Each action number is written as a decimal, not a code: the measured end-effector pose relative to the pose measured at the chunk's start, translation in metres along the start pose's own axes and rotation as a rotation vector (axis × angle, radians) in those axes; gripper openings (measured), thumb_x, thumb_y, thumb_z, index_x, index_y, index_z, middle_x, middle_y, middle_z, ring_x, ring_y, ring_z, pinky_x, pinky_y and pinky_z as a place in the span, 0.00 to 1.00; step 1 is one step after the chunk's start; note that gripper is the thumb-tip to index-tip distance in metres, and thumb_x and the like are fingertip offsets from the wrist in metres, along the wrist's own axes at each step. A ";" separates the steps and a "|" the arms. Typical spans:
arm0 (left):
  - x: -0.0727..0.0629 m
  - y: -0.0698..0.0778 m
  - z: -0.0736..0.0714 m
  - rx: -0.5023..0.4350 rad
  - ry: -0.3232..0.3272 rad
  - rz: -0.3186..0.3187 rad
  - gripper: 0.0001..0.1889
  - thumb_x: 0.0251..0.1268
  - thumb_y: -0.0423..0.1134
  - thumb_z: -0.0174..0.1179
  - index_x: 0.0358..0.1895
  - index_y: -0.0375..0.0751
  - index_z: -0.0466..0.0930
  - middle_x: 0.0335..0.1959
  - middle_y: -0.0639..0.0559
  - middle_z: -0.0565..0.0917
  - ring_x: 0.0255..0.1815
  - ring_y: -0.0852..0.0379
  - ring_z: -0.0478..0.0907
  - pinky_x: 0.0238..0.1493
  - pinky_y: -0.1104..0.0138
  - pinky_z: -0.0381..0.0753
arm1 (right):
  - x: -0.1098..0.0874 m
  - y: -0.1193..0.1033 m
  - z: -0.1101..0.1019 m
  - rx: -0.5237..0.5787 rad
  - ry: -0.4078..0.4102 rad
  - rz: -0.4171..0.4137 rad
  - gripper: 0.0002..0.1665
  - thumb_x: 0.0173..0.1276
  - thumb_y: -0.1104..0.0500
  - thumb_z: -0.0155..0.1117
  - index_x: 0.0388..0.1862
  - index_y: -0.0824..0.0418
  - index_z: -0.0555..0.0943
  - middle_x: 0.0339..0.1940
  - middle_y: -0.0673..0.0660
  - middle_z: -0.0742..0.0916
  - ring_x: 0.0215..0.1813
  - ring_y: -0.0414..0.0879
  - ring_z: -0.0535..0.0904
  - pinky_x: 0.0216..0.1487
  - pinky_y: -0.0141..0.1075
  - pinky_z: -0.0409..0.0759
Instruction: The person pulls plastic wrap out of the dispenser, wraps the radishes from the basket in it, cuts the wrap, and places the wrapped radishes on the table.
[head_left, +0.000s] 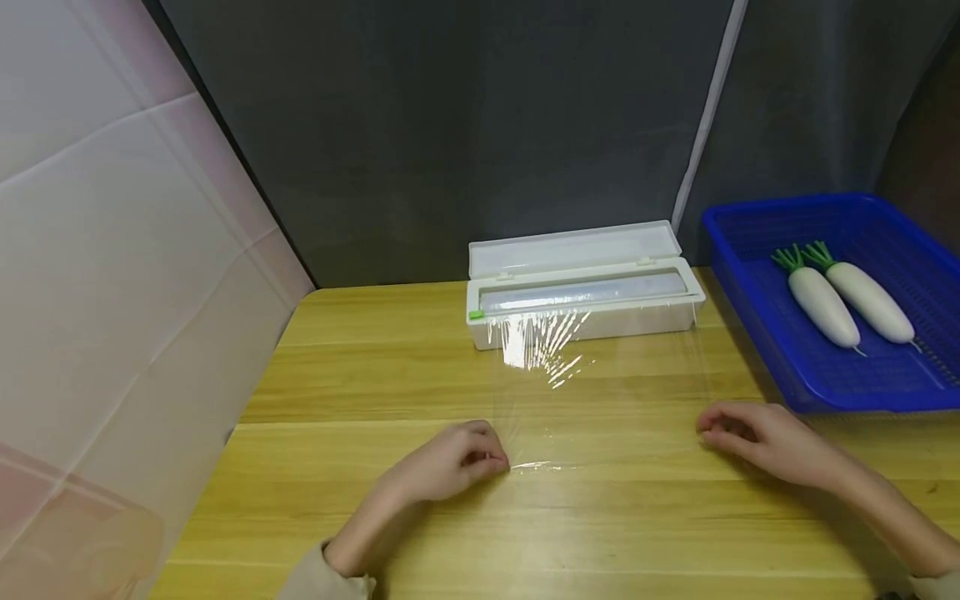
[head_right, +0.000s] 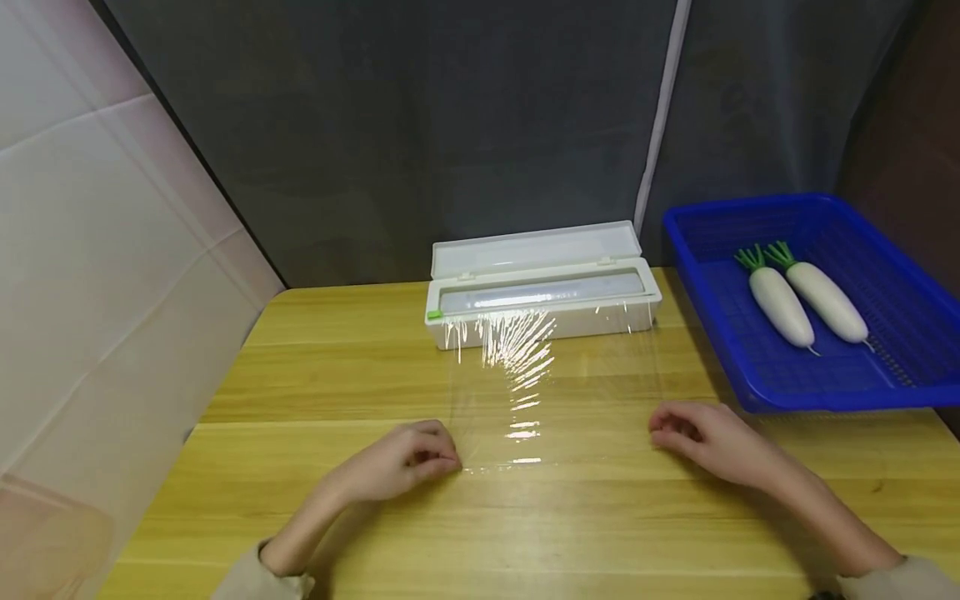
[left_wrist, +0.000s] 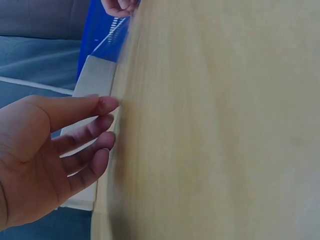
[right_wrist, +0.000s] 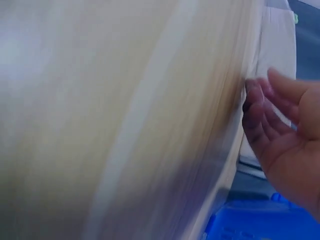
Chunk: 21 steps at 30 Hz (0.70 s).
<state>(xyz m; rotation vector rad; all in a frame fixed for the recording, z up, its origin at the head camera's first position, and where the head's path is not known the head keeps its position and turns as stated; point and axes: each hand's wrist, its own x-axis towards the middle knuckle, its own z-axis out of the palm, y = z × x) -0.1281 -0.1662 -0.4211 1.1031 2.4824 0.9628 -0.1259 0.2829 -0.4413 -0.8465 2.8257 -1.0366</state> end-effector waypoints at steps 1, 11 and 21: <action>0.000 0.000 -0.001 -0.003 -0.004 0.008 0.05 0.71 0.32 0.62 0.39 0.41 0.88 0.37 0.57 0.82 0.40 0.66 0.76 0.45 0.70 0.80 | 0.001 0.000 0.001 -0.018 0.014 0.009 0.04 0.69 0.60 0.70 0.39 0.51 0.84 0.32 0.36 0.83 0.34 0.29 0.77 0.32 0.30 0.78; -0.001 -0.002 -0.004 -0.042 -0.029 0.002 0.08 0.70 0.32 0.64 0.46 0.36 0.90 0.37 0.55 0.84 0.37 0.68 0.76 0.40 0.72 0.81 | 0.004 -0.002 0.006 -0.087 0.064 0.059 0.10 0.60 0.61 0.77 0.31 0.50 0.82 0.24 0.35 0.79 0.27 0.28 0.73 0.27 0.30 0.75; 0.006 0.006 0.007 0.141 0.144 -0.101 0.08 0.69 0.35 0.65 0.47 0.41 0.88 0.39 0.54 0.89 0.38 0.65 0.82 0.45 0.66 0.83 | 0.001 -0.001 0.008 -0.086 0.067 0.067 0.12 0.58 0.61 0.78 0.32 0.51 0.81 0.24 0.35 0.77 0.27 0.28 0.72 0.26 0.30 0.74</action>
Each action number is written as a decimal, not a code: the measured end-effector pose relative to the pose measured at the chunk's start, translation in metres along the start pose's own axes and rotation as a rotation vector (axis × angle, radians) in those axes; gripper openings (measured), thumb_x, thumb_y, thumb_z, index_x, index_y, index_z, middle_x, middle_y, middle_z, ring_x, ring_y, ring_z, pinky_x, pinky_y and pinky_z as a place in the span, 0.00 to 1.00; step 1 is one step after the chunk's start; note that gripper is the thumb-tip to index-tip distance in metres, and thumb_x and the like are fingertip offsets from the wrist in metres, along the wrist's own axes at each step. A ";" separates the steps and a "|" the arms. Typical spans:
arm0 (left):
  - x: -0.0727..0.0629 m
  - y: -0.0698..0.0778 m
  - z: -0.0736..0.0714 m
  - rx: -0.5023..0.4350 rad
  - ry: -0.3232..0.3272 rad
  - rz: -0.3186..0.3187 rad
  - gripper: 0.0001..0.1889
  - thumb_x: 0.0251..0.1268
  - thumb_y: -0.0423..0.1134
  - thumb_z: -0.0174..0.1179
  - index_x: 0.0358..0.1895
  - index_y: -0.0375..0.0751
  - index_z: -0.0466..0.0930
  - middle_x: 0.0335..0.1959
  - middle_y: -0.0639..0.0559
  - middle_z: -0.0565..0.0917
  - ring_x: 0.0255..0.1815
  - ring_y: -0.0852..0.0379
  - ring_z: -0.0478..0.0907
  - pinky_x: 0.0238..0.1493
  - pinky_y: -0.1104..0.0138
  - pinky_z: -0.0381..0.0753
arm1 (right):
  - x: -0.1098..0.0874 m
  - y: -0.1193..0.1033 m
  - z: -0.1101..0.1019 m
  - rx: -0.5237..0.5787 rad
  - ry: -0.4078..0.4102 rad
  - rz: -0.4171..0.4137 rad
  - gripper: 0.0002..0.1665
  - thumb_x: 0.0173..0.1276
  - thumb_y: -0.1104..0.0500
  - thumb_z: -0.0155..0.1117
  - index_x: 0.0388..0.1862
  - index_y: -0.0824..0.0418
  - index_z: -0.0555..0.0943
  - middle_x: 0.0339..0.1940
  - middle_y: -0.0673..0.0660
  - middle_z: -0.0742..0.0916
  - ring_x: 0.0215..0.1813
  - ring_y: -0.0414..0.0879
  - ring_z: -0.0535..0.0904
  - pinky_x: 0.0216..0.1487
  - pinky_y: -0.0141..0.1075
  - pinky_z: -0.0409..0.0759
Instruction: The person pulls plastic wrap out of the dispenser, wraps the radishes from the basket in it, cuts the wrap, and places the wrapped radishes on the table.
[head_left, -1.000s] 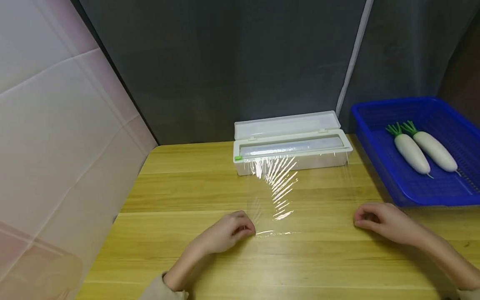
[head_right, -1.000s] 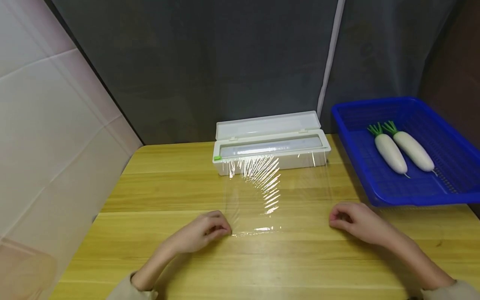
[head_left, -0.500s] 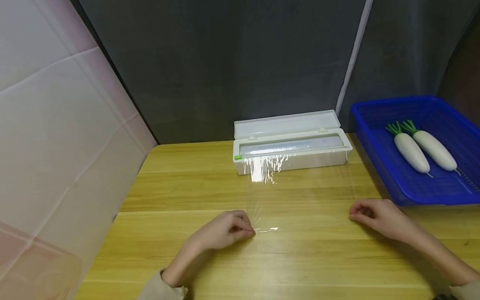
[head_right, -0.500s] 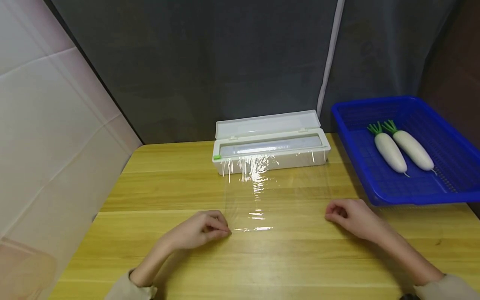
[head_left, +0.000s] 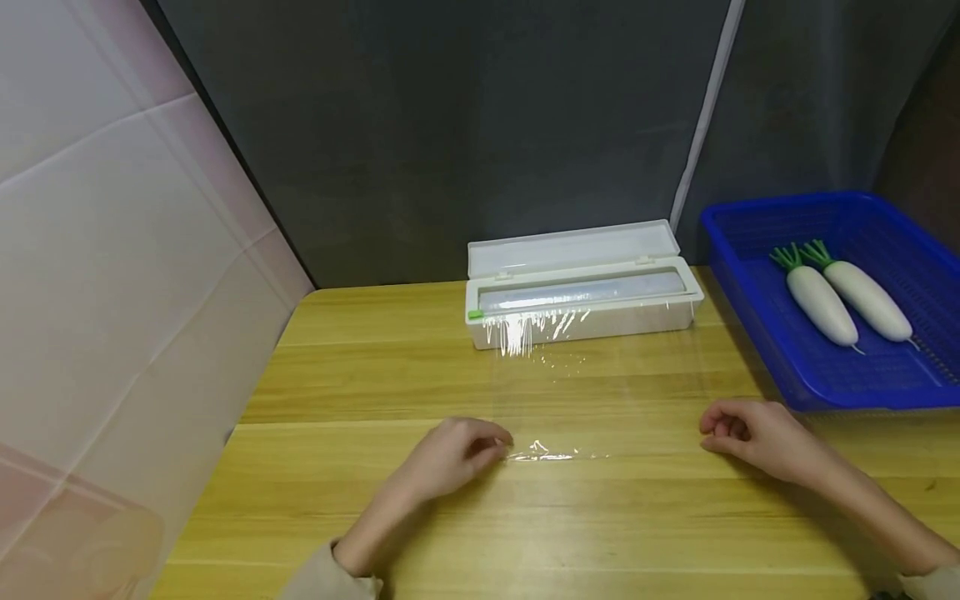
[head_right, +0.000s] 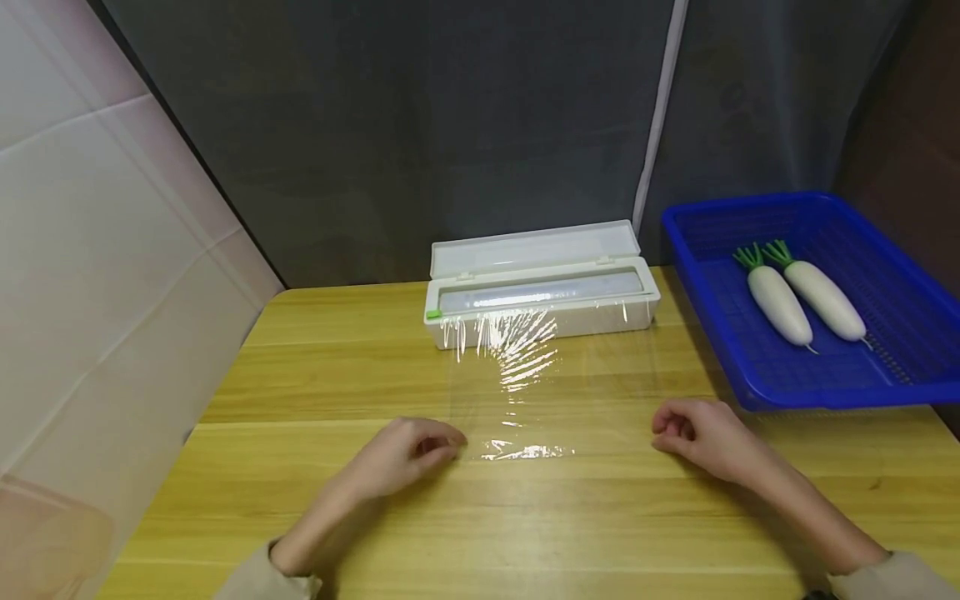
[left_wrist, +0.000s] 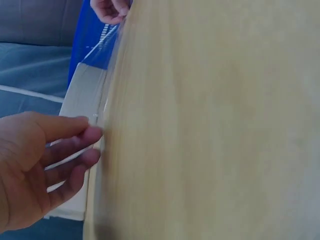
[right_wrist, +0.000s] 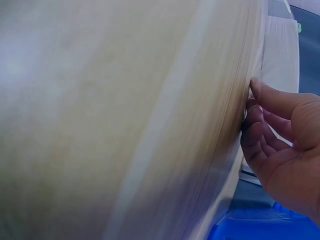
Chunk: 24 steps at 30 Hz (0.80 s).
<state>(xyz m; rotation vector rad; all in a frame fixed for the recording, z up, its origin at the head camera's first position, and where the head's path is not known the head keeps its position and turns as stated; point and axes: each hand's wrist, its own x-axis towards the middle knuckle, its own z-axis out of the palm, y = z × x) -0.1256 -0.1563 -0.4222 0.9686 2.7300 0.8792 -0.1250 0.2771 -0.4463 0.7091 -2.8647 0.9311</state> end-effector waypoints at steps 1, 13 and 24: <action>0.000 0.001 0.002 0.020 0.025 -0.015 0.07 0.67 0.35 0.66 0.45 0.43 0.88 0.37 0.56 0.89 0.36 0.66 0.82 0.44 0.66 0.83 | 0.000 0.000 0.000 0.000 -0.004 0.005 0.11 0.59 0.60 0.78 0.32 0.51 0.81 0.24 0.36 0.77 0.27 0.28 0.72 0.27 0.30 0.74; 0.006 0.009 0.010 0.059 0.125 -0.132 0.08 0.54 0.32 0.75 0.37 0.46 0.90 0.21 0.65 0.79 0.22 0.71 0.71 0.26 0.72 0.74 | 0.001 -0.002 -0.003 0.018 -0.048 0.037 0.10 0.61 0.60 0.77 0.33 0.52 0.81 0.24 0.38 0.77 0.27 0.30 0.72 0.28 0.30 0.75; 0.007 0.007 0.011 0.020 0.124 -0.156 0.12 0.52 0.33 0.77 0.40 0.42 0.88 0.23 0.61 0.79 0.23 0.68 0.72 0.26 0.70 0.73 | 0.001 -0.005 -0.005 0.041 -0.056 0.019 0.10 0.60 0.62 0.77 0.34 0.54 0.81 0.25 0.37 0.78 0.28 0.29 0.73 0.28 0.30 0.75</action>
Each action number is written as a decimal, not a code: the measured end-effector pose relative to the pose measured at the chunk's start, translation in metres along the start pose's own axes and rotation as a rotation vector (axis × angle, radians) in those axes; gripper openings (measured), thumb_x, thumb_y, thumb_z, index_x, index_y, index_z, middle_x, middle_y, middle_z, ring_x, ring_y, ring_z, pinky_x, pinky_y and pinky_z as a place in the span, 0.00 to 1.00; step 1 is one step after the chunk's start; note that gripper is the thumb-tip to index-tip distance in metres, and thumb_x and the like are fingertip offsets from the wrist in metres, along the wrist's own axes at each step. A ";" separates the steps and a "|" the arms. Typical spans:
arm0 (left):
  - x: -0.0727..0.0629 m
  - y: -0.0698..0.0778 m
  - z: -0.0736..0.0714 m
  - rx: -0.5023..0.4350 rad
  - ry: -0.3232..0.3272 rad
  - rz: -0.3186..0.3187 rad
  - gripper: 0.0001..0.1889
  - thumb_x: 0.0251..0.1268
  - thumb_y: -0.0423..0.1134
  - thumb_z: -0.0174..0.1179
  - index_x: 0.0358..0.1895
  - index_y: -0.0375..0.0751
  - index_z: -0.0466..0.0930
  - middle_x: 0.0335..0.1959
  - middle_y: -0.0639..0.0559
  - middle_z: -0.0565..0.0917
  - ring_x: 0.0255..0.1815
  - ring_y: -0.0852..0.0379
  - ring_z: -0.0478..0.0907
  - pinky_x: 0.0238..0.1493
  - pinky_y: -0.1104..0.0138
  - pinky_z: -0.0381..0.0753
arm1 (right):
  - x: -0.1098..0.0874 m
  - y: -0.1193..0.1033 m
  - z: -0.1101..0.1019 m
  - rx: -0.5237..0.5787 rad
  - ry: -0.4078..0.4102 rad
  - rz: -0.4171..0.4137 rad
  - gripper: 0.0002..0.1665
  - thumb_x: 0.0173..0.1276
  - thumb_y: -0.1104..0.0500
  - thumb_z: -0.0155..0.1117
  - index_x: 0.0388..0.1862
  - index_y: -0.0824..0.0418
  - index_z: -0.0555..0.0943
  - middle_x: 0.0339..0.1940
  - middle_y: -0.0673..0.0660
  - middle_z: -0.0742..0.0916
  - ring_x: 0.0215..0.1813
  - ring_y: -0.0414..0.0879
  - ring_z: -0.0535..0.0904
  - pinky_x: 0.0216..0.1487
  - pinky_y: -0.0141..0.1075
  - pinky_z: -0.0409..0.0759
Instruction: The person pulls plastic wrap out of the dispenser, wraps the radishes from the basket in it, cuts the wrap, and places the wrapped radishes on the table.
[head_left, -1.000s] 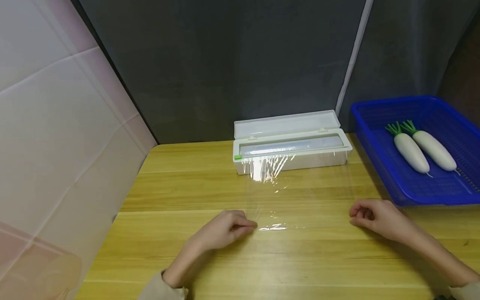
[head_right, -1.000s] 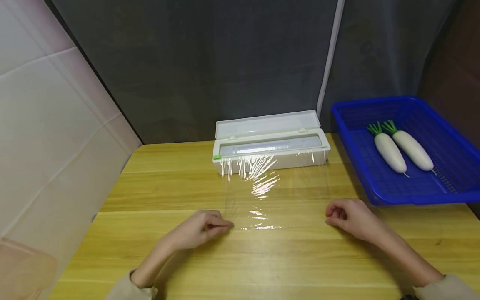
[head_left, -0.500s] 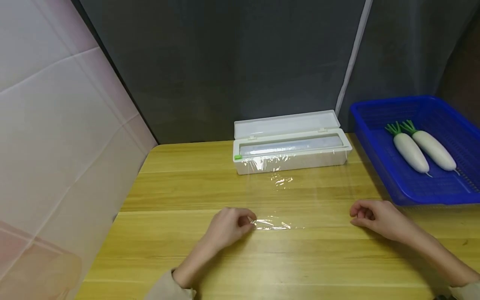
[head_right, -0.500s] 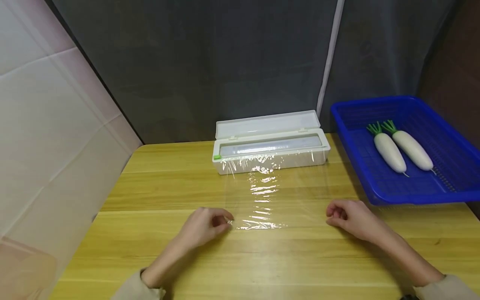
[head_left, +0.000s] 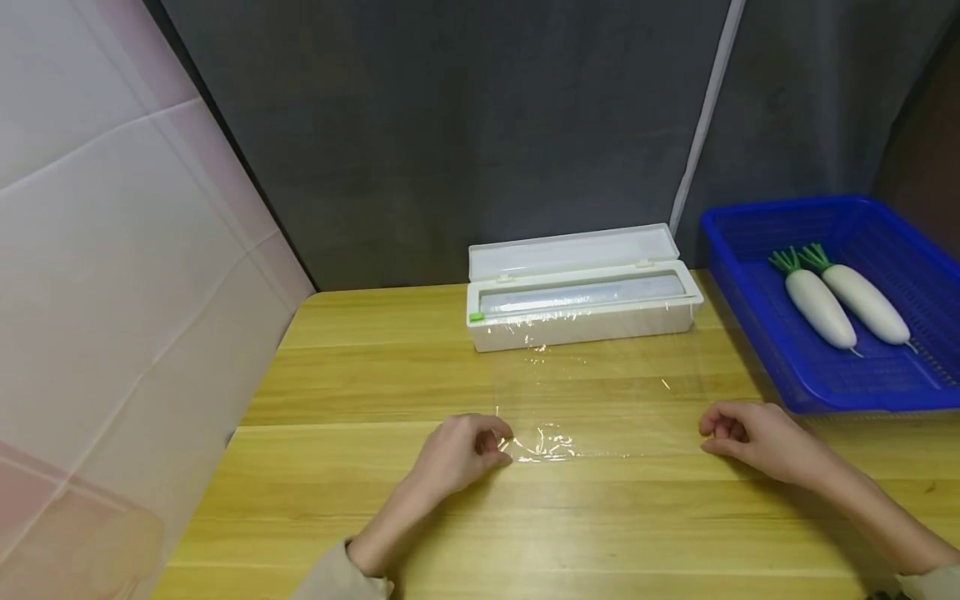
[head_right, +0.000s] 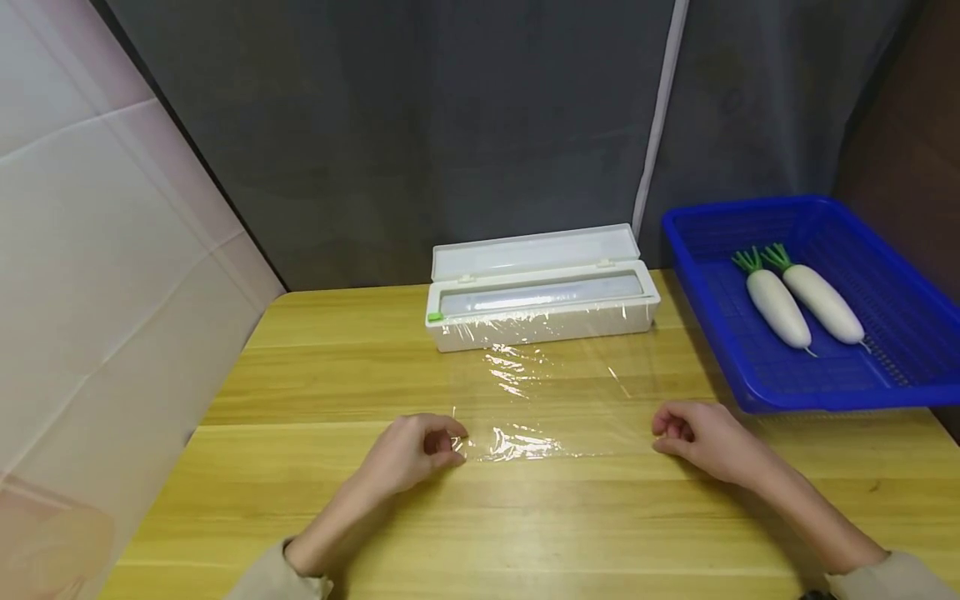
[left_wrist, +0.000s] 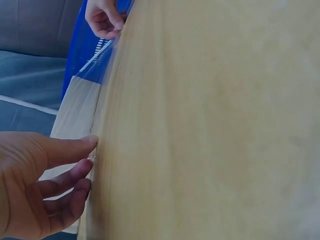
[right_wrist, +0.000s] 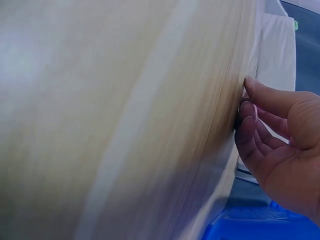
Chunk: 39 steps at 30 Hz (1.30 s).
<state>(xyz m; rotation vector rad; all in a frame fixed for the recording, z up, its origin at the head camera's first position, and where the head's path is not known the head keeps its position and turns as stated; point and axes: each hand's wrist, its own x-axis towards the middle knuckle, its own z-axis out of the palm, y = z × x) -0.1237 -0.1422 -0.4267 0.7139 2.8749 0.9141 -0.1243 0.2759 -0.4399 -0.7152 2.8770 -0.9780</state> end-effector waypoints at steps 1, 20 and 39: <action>0.000 0.000 0.000 0.002 0.001 -0.003 0.13 0.52 0.33 0.77 0.42 0.42 0.88 0.23 0.60 0.79 0.23 0.67 0.72 0.26 0.70 0.73 | 0.000 0.000 0.000 0.002 -0.006 0.001 0.10 0.61 0.61 0.77 0.34 0.54 0.81 0.25 0.37 0.78 0.28 0.30 0.73 0.28 0.30 0.76; 0.004 -0.001 -0.004 0.084 -0.011 -0.051 0.19 0.48 0.41 0.80 0.46 0.49 0.88 0.35 0.54 0.79 0.40 0.53 0.74 0.35 0.61 0.75 | 0.011 -0.019 -0.023 0.032 0.001 -0.106 0.03 0.69 0.62 0.69 0.40 0.55 0.85 0.30 0.39 0.84 0.31 0.30 0.77 0.30 0.30 0.77; 0.009 -0.004 -0.007 0.036 -0.069 -0.027 0.20 0.49 0.40 0.80 0.47 0.47 0.85 0.40 0.53 0.79 0.46 0.50 0.73 0.49 0.54 0.75 | 0.036 -0.033 -0.088 -0.063 0.215 -0.104 0.06 0.72 0.63 0.66 0.43 0.52 0.85 0.28 0.41 0.84 0.28 0.38 0.79 0.30 0.26 0.75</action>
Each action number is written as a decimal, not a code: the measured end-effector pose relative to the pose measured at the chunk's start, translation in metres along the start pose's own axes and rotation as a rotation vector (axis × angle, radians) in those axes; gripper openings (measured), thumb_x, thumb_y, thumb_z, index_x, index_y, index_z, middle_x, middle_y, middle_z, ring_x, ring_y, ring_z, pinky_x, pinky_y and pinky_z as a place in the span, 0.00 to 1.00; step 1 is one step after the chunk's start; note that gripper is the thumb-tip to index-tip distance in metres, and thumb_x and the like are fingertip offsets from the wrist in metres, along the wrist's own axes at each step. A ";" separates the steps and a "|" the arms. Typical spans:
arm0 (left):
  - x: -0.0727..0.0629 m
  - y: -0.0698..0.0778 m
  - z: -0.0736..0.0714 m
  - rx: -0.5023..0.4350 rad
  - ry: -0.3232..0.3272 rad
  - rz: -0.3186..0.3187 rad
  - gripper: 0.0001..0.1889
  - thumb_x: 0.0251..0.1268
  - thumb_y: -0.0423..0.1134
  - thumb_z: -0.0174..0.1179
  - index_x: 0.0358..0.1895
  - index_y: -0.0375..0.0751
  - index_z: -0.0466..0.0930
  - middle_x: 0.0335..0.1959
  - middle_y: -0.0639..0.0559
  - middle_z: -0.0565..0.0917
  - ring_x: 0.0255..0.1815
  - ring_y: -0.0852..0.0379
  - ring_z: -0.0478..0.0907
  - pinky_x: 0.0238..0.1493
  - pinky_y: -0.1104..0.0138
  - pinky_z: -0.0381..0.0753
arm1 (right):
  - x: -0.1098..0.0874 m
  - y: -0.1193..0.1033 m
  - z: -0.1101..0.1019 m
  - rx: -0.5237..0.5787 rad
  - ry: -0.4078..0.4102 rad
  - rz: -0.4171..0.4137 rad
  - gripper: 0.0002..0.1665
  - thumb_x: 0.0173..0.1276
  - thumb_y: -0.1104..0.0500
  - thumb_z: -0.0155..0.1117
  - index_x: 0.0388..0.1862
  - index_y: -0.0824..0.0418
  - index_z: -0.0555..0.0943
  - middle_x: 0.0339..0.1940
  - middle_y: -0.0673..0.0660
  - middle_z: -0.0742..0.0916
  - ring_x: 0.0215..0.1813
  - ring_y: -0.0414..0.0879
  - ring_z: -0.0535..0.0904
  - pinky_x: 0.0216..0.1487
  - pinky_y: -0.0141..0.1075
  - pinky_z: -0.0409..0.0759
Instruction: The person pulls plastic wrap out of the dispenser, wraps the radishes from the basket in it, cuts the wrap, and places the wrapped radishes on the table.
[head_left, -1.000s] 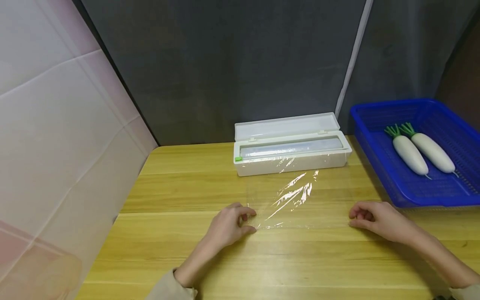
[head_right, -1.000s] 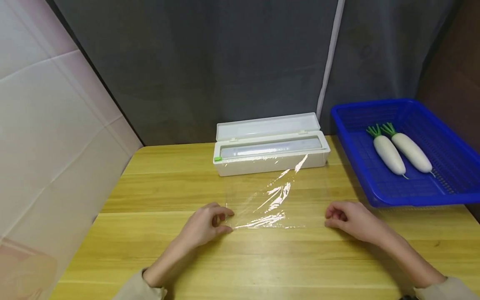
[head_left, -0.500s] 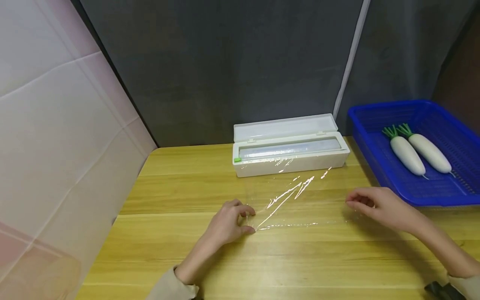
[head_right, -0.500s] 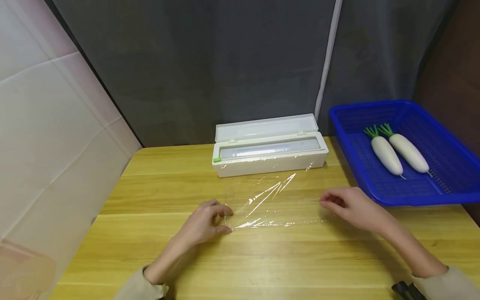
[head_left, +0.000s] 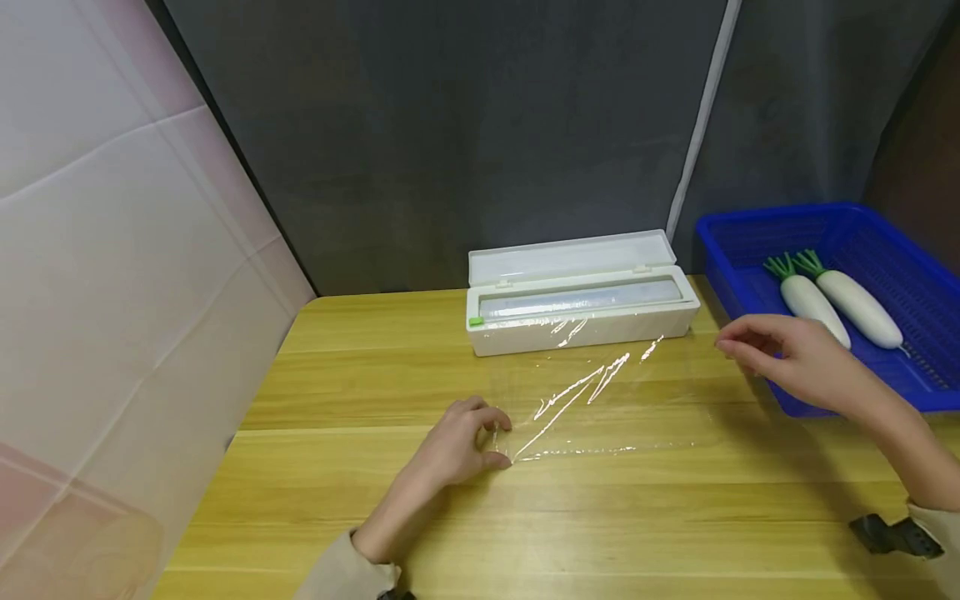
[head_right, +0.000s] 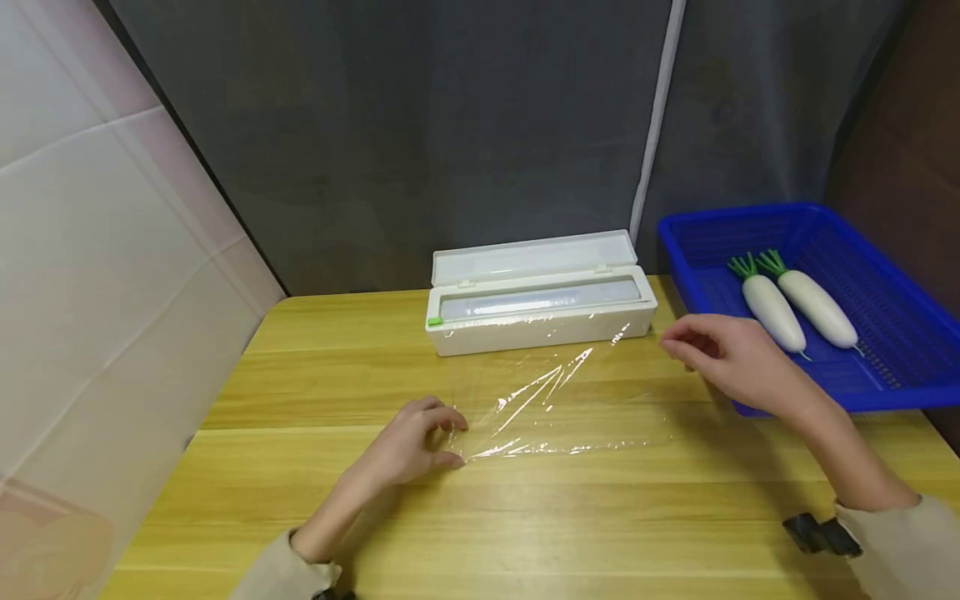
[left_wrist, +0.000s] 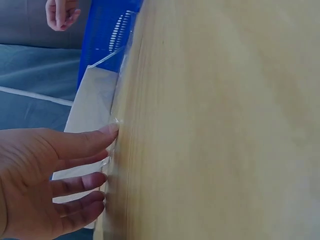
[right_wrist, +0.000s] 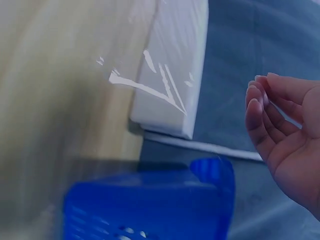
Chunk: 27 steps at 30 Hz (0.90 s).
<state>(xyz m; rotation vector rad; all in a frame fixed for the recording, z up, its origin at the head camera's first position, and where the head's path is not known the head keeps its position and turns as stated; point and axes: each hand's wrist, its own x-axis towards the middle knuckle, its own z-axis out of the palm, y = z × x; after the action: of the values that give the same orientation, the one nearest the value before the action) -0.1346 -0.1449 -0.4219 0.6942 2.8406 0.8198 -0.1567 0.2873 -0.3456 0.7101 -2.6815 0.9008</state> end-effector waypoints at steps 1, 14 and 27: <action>0.000 0.000 0.000 -0.003 -0.002 0.004 0.20 0.49 0.40 0.80 0.47 0.47 0.85 0.41 0.53 0.79 0.47 0.49 0.74 0.50 0.54 0.75 | 0.002 0.001 -0.004 -0.002 0.014 0.019 0.06 0.72 0.63 0.66 0.42 0.52 0.85 0.27 0.42 0.84 0.28 0.39 0.79 0.30 0.25 0.75; 0.001 0.001 -0.004 -0.009 -0.027 0.009 0.22 0.51 0.39 0.79 0.51 0.45 0.84 0.51 0.51 0.78 0.58 0.44 0.73 0.62 0.49 0.73 | 0.023 0.016 -0.047 -0.031 0.045 0.319 0.21 0.78 0.47 0.58 0.51 0.64 0.83 0.36 0.58 0.87 0.29 0.39 0.80 0.28 0.28 0.76; 0.001 0.001 -0.003 0.057 -0.014 0.009 0.28 0.51 0.42 0.79 0.57 0.43 0.83 0.60 0.45 0.77 0.64 0.41 0.70 0.65 0.47 0.72 | 0.031 0.044 -0.063 -0.084 0.069 0.371 0.25 0.77 0.44 0.58 0.52 0.66 0.82 0.31 0.55 0.87 0.27 0.35 0.77 0.26 0.30 0.74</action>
<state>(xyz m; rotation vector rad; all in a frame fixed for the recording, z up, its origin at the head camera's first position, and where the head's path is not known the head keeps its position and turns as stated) -0.1357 -0.1454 -0.4191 0.7170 2.8608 0.7355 -0.2025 0.3448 -0.3074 0.1600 -2.8169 0.8664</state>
